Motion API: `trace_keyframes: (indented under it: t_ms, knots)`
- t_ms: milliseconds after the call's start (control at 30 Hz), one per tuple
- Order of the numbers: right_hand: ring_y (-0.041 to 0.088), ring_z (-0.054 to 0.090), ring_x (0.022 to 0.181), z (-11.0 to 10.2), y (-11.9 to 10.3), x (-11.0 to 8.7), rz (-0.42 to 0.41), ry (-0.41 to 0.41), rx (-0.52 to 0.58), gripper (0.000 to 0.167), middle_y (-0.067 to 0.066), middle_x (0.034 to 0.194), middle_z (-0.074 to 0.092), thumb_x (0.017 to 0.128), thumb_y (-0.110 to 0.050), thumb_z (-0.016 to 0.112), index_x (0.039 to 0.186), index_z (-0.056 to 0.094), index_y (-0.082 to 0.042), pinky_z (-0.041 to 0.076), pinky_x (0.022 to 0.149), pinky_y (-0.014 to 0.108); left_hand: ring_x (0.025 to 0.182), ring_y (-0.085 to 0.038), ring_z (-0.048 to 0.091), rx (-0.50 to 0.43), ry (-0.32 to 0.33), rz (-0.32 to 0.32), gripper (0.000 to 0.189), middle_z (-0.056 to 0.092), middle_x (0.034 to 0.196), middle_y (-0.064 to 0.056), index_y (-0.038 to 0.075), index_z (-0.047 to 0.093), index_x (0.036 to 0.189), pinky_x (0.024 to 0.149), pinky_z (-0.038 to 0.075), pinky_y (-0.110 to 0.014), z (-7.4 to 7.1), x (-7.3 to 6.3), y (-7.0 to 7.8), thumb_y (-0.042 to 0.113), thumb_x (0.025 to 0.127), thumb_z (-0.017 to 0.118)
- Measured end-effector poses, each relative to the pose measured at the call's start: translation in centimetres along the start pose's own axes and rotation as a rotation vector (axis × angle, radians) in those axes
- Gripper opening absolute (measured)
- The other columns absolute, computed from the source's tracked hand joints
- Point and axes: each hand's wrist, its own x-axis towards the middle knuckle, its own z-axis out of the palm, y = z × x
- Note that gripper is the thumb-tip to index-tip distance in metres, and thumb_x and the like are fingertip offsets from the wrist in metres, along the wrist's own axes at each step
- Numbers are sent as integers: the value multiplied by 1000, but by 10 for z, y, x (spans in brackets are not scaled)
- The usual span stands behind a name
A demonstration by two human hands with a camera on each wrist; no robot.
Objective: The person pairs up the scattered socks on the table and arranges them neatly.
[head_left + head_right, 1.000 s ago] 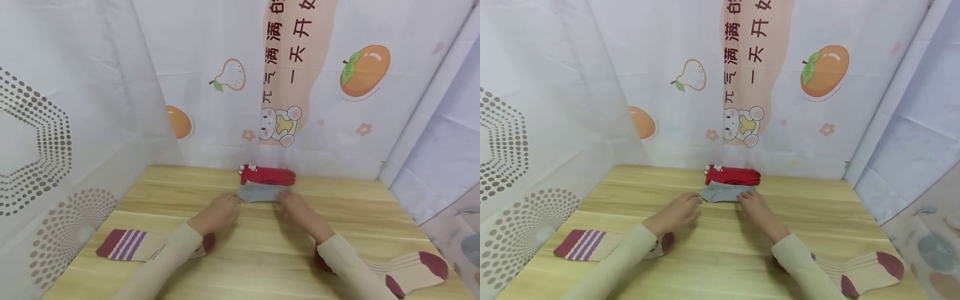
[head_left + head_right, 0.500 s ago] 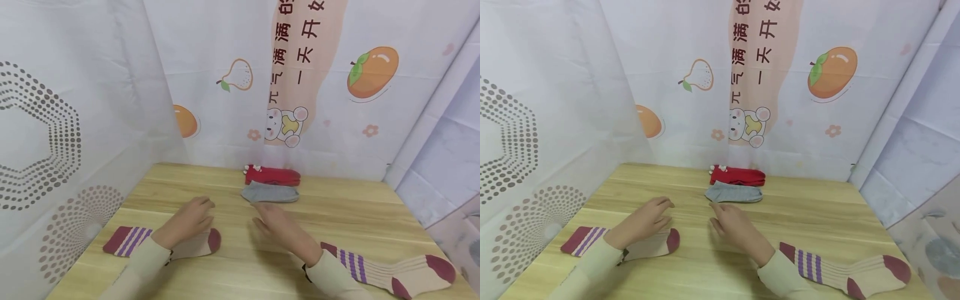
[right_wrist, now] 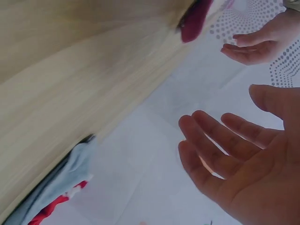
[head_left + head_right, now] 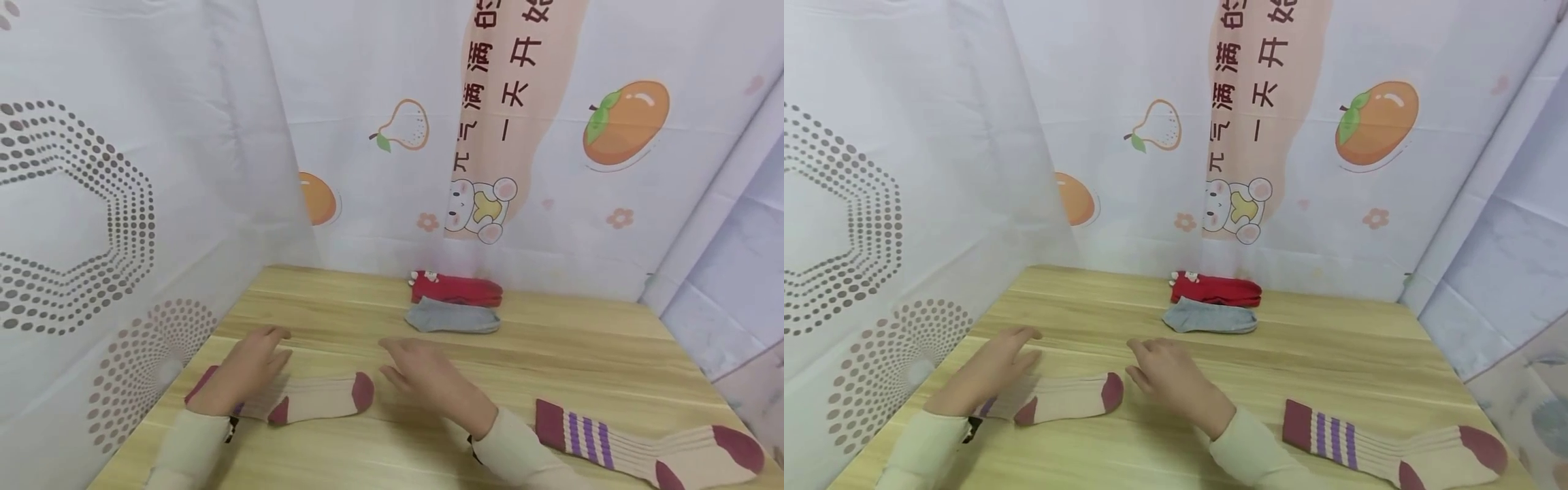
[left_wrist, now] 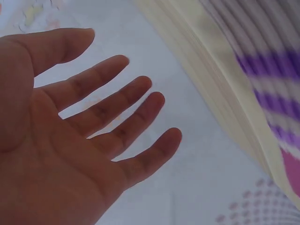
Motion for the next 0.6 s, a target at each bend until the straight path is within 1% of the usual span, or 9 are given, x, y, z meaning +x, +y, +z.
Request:
trace_keyframes:
  t_ms: [67, 167, 233, 267, 300, 400, 433, 500, 600]
  knots:
    - [25, 67, 105, 0, -6, 6, -8, 2, -10, 41, 9, 115, 70, 98, -28, 65, 131, 58, -5, 54, 91, 40, 106, -47, 60, 6, -13, -42, 26, 64, 113, -27, -4, 65, 110, 86, 51, -57, -1, -4, -12, 9, 89, 72]
    - [24, 67, 104, 3, -17, 13, -13, -1, -27, 40, 8, 112, 71, 97, -28, 65, 130, 59, -6, 53, 91, 40, 104, -50, 59, 45, -54, -119, 25, 63, 111, -28, -5, 65, 110, 82, 51, -61, -1, -10, -31, 10, 90, 68]
    - [24, 66, 104, 8, -25, 18, -27, -15, -50, 37, 7, 111, 70, 98, -29, 64, 128, 60, -7, 52, 92, 39, 96, -48, 60, 68, -93, -170, 20, 63, 105, -27, -5, 64, 106, 74, 52, -60, -1, -15, -44, 9, 91, 65]
    - [23, 66, 102, 11, -28, 20, -40, -20, -69, 35, 6, 109, 70, 98, -29, 63, 125, 62, -8, 52, 91, 39, 90, -46, 61, 77, -115, -194, 17, 63, 100, -25, -4, 64, 102, 70, 52, -58, -1, -17, -49, 9, 91, 63]
    - [21, 66, 97, 16, -31, 21, -58, -21, -92, 29, 4, 104, 70, 98, -28, 62, 120, 64, -9, 53, 87, 37, 84, -42, 60, 87, -129, -211, 13, 62, 95, -22, -2, 63, 99, 65, 52, -56, -1, -19, -54, 9, 91, 62]
    - [17, 62, 84, 28, -38, 21, -107, -22, -163, 16, -2, 90, 65, 97, -29, 62, 101, 65, -15, 52, 73, 32, 72, -31, 57, 79, -161, -228, 5, 58, 84, -14, 1, 61, 91, 59, 50, -48, 0, -23, -64, 6, 90, 61]
    - [16, 60, 81, 32, -40, 20, -118, -24, -184, 14, -4, 86, 63, 97, -29, 62, 95, 64, -16, 50, 68, 30, 70, -29, 56, 74, -160, -225, 4, 57, 81, -12, 2, 61, 89, 58, 49, -46, 0, -24, -65, 5, 90, 61]
    - [14, 57, 76, 35, -42, 18, -128, -50, -221, 15, -5, 81, 59, 96, -30, 65, 86, 63, -18, 46, 61, 28, 69, -27, 56, 80, -144, -211, 3, 57, 79, -11, 1, 62, 88, 59, 50, -45, -1, -26, -69, 3, 87, 63]
    - [12, 57, 76, 36, -45, 17, -127, -113, -238, 9, -6, 82, 62, 92, -26, 71, 86, 68, -20, 46, 61, 26, 68, -27, 57, 100, -130, -228, 4, 60, 77, -11, 0, 63, 85, 61, 50, -45, -6, -30, -73, 0, 82, 66]
